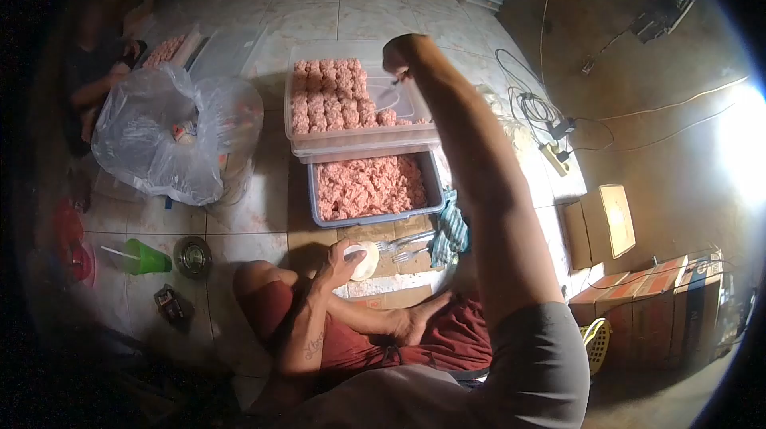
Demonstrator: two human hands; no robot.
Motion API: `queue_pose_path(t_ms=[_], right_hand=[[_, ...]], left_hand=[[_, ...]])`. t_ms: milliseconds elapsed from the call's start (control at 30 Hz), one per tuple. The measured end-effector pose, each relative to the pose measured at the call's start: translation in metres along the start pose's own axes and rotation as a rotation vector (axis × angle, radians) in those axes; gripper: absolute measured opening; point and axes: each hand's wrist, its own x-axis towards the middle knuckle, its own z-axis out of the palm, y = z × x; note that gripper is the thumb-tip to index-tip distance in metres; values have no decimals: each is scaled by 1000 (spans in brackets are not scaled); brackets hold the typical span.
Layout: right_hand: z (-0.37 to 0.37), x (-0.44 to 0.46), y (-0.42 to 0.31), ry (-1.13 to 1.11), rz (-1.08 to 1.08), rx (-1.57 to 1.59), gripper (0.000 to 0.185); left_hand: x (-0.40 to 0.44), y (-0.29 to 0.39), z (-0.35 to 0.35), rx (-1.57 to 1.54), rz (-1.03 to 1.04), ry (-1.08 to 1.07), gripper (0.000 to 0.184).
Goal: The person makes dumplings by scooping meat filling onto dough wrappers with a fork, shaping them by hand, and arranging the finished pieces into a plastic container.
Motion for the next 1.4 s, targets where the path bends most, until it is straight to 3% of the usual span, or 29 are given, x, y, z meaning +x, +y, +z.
queue_pose_path(t_ms=[67, 100, 133, 167, 200, 267, 300, 367, 433, 500, 533, 567, 600, 733, 767, 833, 900, 967, 1067, 1367, 1400], right_hand=[[-3, -45, 12, 210, -96, 118, 23], [13, -12, 37, 403, -125, -99, 24], [29, 11, 70, 518, -358, -244, 25], [23, -82, 33, 451, -295, 148, 23], [38, -111, 28, 479, -349, 241, 20], [94, -120, 32, 540, -657, 240, 11], [126, -120, 28, 461, -611, 242, 18], [168, -149, -13, 370, -280, -180, 22], [254, -94, 5, 771, -475, 75, 22], [275, -69, -5, 823, -403, 105, 20], [283, -58, -13, 877, -331, 130, 18], [300, -45, -21, 880, -334, 131, 18], [313, -37, -33, 691, -447, 45, 18], [283, -51, -47, 426, -672, 48, 20], [264, -62, -42, 419, -653, 180, 16], [273, -45, -35, 681, -506, 171, 11], [285, -40, -43, 498, -519, 147, 7], [291, -44, -50, 568, -758, 194, 6], [282, -47, -47, 733, -586, 191, 8], [276, -43, -58, 596, -612, 60, 11], [278, -51, -60, 587, -724, 142, 12]], left_hand=[[-4, -2, 2, -80, -14, -20, 46], [-7, 5, -2, -14, 35, 40, 41], [-9, 14, -8, 53, 80, 99, 37], [-6, 29, -20, 50, -7, -6, 33], [-6, 34, -22, 29, -12, 26, 33], [-4, 31, -16, -1, -29, 66, 33], [-2, 23, -9, -56, -4, 89, 34], [-2, 27, -13, -106, 15, 115, 34], [-8, 58, -35, 46, -56, -81, 33], [-8, 28, -14, 50, 13, -79, 32], [-12, 20, -6, 86, 42, 31, 30], [-14, 17, -4, 120, 71, 143, 29], [-16, 24, -9, 121, 69, 147, 29], [-12, 41, -30, 61, -10, 17, 32], [-13, 41, -30, 63, -36, -26, 33], [-6, 32, -21, 24, -24, 6, 32], [-5, 27, -12, -14, -16, 31, 31], [-5, 30, -15, 36, 0, 15, 30], [-7, 43, -24, -4, -44, -13, 31], [-9, 37, -28, -74, -52, -44, 41], [-6, 38, -29, -71, -48, -41, 41]])
